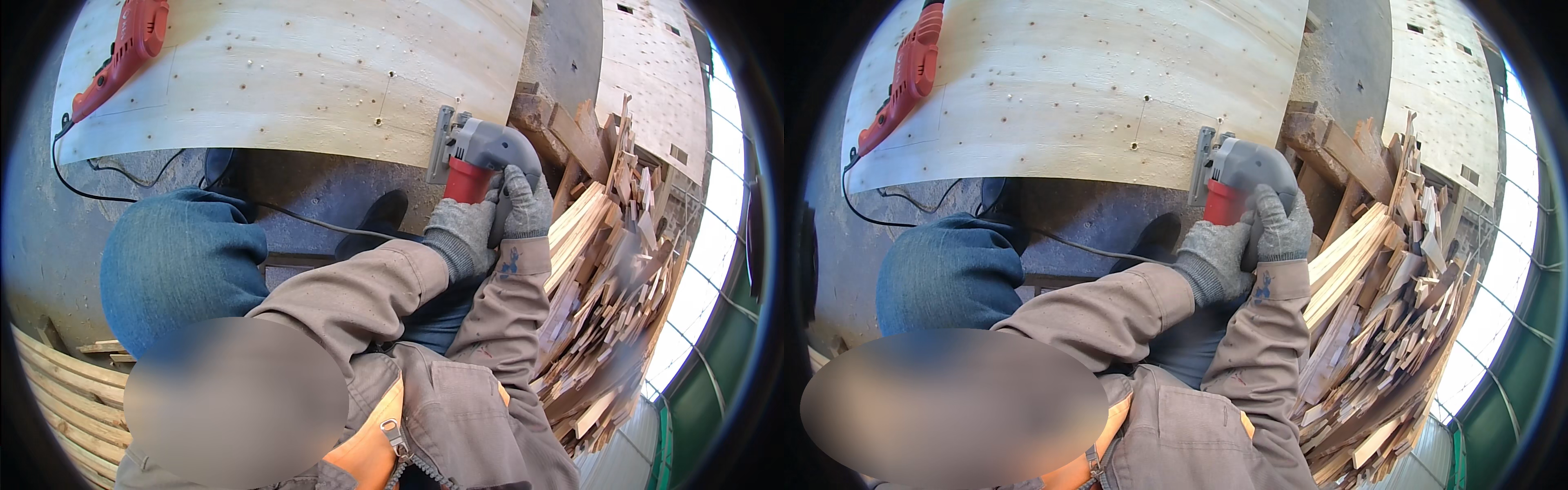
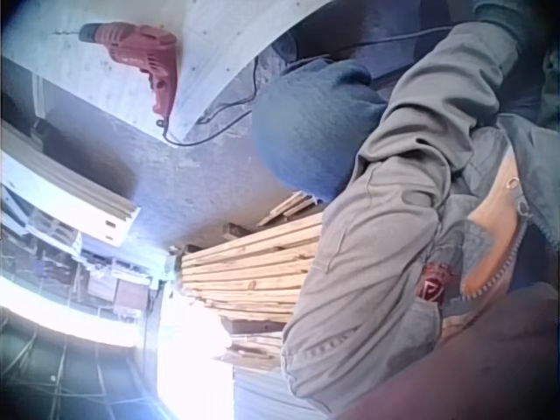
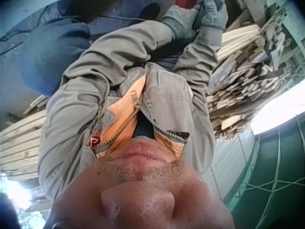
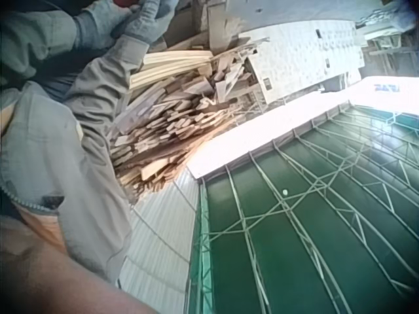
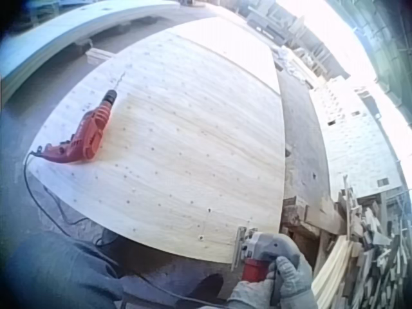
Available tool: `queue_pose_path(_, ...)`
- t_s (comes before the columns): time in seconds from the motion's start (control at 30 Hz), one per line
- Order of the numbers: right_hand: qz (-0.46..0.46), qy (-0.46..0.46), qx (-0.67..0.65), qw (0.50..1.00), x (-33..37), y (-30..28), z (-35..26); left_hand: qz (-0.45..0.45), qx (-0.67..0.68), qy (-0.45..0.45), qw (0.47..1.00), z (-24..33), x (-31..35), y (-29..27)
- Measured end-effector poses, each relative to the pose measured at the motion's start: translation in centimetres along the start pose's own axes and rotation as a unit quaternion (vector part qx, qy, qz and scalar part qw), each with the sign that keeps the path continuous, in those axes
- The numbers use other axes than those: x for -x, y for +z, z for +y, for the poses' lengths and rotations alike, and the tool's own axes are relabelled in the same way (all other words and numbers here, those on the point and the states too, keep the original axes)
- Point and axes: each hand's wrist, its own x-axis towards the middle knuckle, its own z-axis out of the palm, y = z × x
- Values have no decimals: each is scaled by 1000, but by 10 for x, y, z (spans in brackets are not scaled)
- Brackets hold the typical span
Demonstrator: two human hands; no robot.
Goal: The person drills multiple holes into a large sheet of plywood using a red corded drill, then switches to a red orbital sander to smooth the surface. The person remains seated on the floor throughout the task.
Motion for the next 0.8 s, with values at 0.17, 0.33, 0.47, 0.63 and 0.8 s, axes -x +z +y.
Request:
queue_pose_path(0.17,-3,-8,18,1000,-2,-1,0,11,-2,3,1000,-1,-2,2)
queue_pose_path(0.33,-9,-11,12,1000,-6,-1,1,5,0,-6,1000,0,-3,-1)
queue_pose_path(0.47,-8,-9,20,1000,-8,-2,0,2,0,1,1000,0,-5,0)
queue_pose_path(0.63,-9,-20,26,999,-14,-7,4,-6,-4,-9,1000,2,-6,-4)
queue_pose_path(0.8,-18,-4,19,1000,-11,-3,-3,1,-8,-10,1000,2,-7,-4)
